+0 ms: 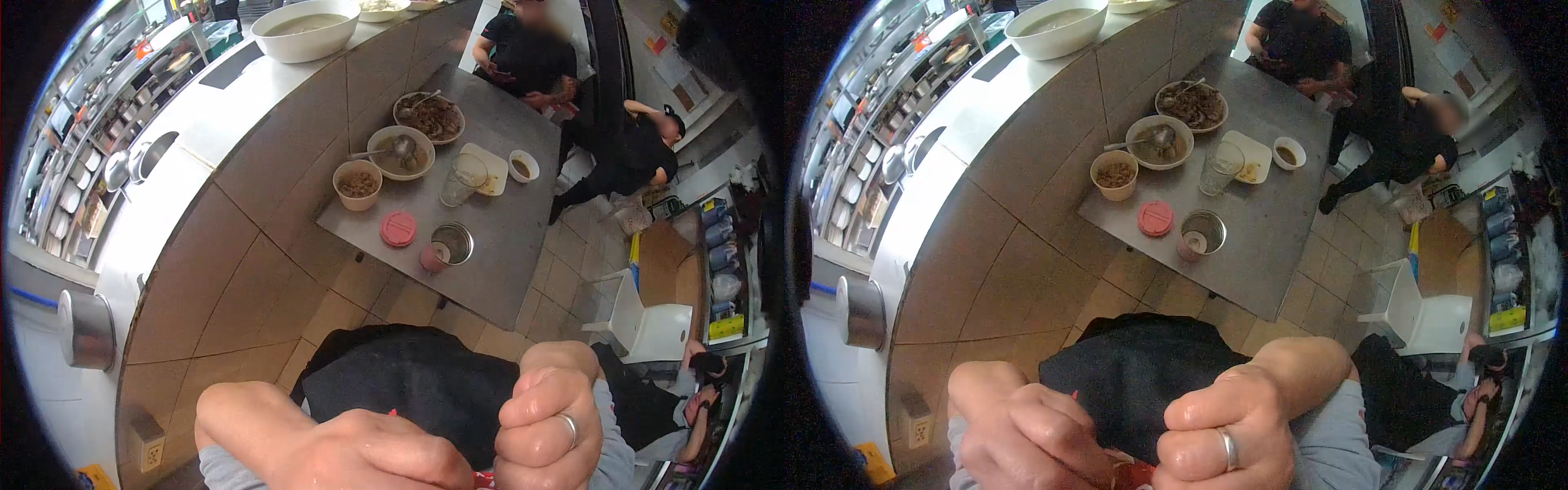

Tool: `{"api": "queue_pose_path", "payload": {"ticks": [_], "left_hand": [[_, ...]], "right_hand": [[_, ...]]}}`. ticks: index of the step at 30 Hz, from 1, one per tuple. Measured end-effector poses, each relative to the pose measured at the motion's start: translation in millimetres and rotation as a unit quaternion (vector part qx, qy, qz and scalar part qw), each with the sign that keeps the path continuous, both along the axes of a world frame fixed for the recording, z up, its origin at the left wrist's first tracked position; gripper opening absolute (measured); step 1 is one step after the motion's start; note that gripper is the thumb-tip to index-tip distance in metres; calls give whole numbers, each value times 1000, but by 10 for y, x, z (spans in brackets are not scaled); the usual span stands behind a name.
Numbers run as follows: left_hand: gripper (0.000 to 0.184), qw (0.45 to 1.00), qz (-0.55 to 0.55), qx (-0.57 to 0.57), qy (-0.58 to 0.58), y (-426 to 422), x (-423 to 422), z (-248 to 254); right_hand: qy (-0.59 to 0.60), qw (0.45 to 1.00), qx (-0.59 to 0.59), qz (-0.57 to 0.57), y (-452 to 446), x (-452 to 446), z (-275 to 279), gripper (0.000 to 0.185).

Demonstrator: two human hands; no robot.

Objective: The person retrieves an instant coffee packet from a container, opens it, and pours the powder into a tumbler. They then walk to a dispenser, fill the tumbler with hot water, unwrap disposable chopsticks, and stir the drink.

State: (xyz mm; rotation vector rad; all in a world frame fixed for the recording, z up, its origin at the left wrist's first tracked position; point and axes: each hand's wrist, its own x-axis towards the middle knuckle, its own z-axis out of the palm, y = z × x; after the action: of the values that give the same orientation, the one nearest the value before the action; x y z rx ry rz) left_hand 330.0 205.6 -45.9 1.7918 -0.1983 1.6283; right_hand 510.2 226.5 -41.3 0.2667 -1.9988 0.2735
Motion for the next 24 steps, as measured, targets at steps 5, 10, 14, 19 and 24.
{"api": "queue_pose_path", "payload": {"ticks": [5,10,14,19,24], "left_hand": [[9,998,-27,-50,-40,-76,172,-82],[10,995,-31,-87,-40,-62,217,-107],[13,951,138,-93,259,202,-237,-95],[22,906,281,-166,270,397,-132,-589],[22,844,354,-194,353,642,-64,-1053]], "right_hand": [[-16,999,2,43,16,92,-54,12],[-45,997,-32,-54,-71,114,58,19],[-21,977,-23,-210,118,115,-76,29],[-167,938,-53,-299,398,170,-295,24],[-187,926,-75,-319,516,68,-642,18]]}}
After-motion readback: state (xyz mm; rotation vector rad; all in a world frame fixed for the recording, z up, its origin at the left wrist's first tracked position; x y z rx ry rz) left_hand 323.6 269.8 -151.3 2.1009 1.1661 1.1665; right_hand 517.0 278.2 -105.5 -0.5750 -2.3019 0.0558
